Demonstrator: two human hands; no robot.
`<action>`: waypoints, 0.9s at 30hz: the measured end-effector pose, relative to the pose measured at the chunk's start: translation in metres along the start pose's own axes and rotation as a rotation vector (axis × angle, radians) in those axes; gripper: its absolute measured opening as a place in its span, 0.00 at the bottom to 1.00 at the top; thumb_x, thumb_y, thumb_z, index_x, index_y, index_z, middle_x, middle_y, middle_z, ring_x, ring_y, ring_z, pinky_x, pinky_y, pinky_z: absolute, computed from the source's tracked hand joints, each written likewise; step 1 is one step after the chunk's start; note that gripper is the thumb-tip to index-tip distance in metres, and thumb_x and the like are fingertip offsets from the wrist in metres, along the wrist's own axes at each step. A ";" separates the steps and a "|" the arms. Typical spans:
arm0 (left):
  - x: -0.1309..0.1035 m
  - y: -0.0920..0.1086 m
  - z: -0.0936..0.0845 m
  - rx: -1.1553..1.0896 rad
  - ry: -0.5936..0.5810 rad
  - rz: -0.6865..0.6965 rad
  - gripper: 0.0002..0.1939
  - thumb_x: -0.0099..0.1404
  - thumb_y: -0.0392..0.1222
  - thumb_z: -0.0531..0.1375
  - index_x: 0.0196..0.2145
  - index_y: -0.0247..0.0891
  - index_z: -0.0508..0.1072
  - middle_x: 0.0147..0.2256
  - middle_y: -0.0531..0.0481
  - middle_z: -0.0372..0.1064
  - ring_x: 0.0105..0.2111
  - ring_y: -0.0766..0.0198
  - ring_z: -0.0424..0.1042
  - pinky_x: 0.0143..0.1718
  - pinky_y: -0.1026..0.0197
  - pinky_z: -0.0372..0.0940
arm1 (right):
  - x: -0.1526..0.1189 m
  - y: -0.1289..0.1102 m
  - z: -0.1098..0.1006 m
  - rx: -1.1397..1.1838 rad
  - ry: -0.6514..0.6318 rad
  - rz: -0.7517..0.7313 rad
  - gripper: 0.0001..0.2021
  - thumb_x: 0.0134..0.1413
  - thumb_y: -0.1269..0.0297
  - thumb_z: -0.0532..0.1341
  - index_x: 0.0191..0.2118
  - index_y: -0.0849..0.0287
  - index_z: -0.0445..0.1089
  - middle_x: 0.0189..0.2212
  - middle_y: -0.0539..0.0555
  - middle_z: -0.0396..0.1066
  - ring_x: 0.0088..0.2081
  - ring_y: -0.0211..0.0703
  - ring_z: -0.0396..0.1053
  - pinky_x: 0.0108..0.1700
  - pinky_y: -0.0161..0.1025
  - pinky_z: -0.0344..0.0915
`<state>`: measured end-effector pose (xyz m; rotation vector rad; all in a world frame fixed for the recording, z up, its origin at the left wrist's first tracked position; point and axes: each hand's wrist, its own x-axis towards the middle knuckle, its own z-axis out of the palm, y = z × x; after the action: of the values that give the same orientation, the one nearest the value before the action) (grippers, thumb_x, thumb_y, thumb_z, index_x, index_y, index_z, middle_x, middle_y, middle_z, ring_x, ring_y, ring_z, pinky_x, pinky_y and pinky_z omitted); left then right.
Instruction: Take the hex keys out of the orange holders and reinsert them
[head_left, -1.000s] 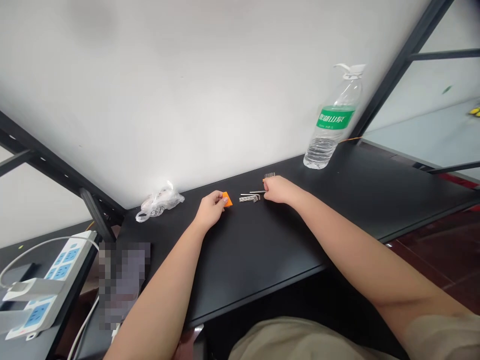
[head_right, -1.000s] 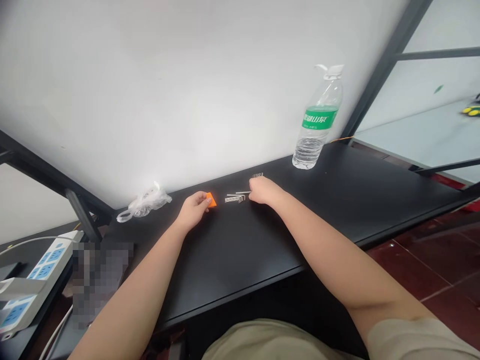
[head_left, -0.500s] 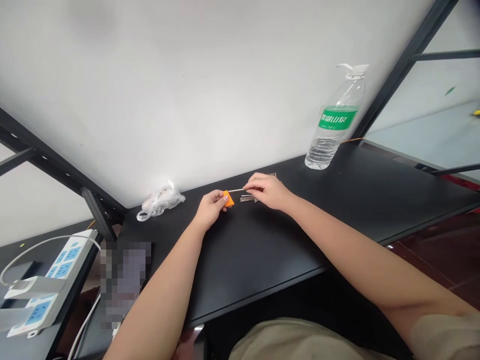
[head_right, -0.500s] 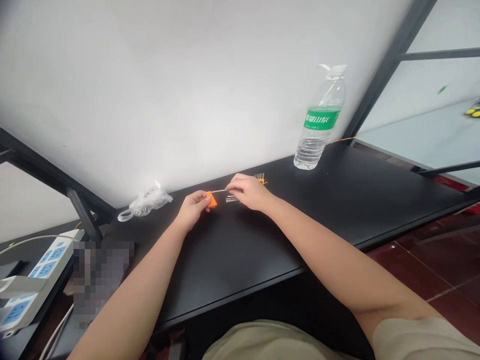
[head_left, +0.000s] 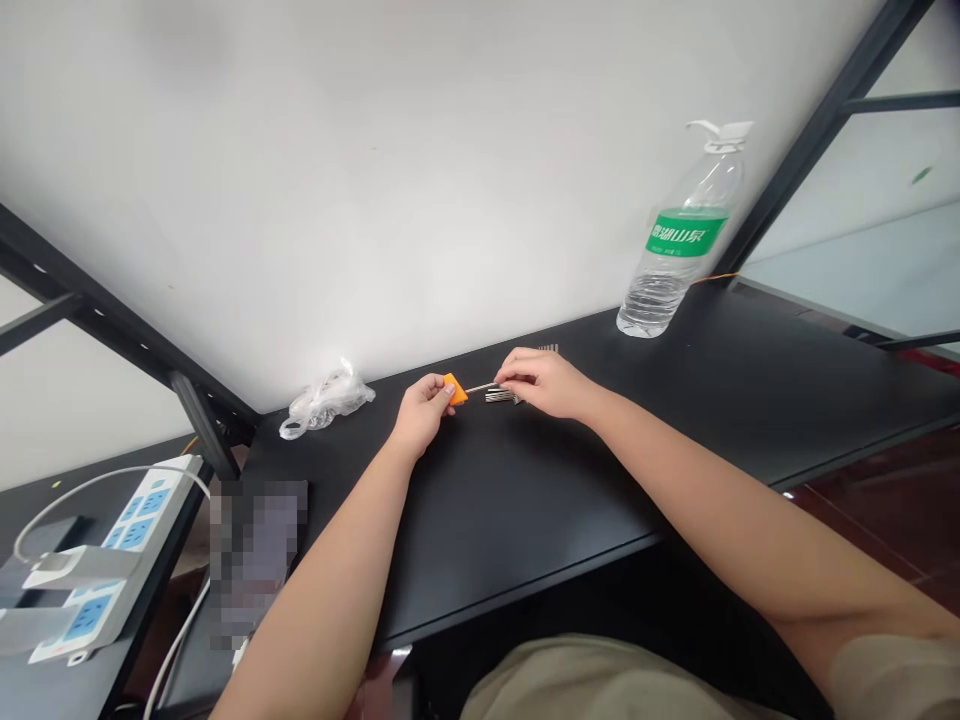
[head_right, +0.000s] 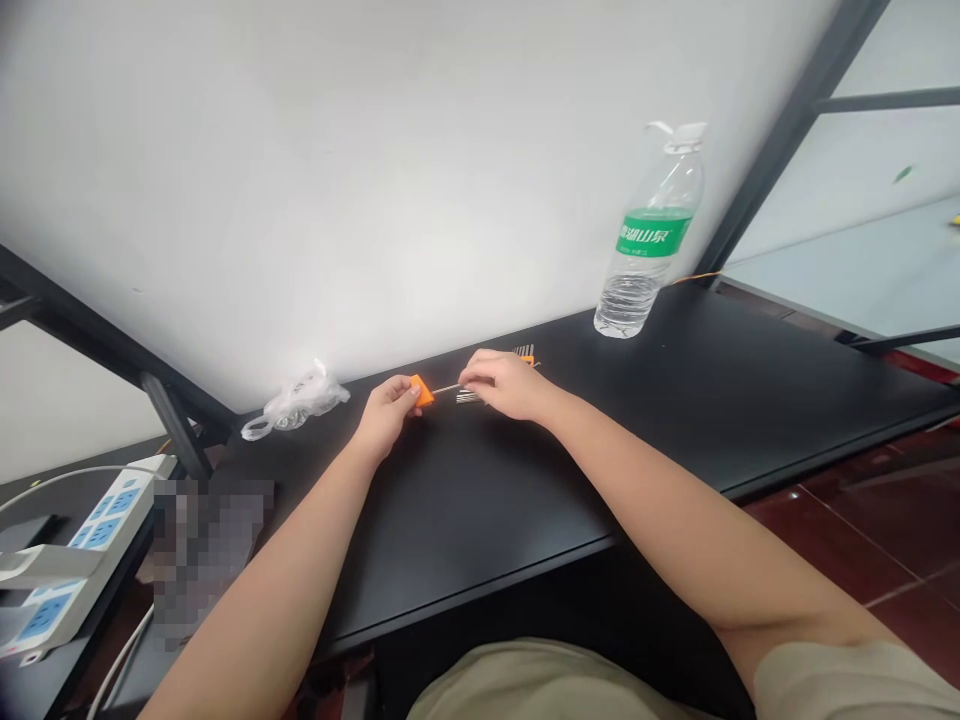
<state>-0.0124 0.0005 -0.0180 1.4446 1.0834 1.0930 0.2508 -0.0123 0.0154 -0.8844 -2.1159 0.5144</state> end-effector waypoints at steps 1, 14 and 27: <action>0.000 0.000 0.000 -0.002 0.003 0.001 0.17 0.63 0.55 0.66 0.35 0.38 0.73 0.32 0.49 0.75 0.26 0.66 0.69 0.33 0.60 0.65 | 0.000 -0.001 0.000 0.004 0.003 0.010 0.09 0.64 0.65 0.60 0.41 0.56 0.79 0.39 0.55 0.74 0.32 0.41 0.71 0.36 0.40 0.67; -0.004 0.003 0.005 0.035 -0.025 0.042 0.17 0.62 0.54 0.67 0.36 0.38 0.73 0.33 0.50 0.76 0.31 0.63 0.74 0.41 0.56 0.70 | 0.001 0.005 0.015 0.388 -0.130 0.432 0.11 0.59 0.57 0.66 0.43 0.57 0.76 0.28 0.51 0.73 0.25 0.39 0.69 0.27 0.37 0.68; -0.011 0.011 0.014 0.040 -0.080 0.000 0.16 0.62 0.53 0.68 0.37 0.37 0.76 0.36 0.46 0.78 0.29 0.63 0.74 0.39 0.56 0.71 | 0.001 0.036 0.002 -0.269 -0.057 0.339 0.06 0.55 0.66 0.64 0.39 0.56 0.78 0.39 0.55 0.74 0.37 0.44 0.72 0.44 0.41 0.68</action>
<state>-0.0004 -0.0141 -0.0100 1.5076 1.0539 1.0104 0.2644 0.0123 -0.0069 -1.4116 -2.1281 0.4330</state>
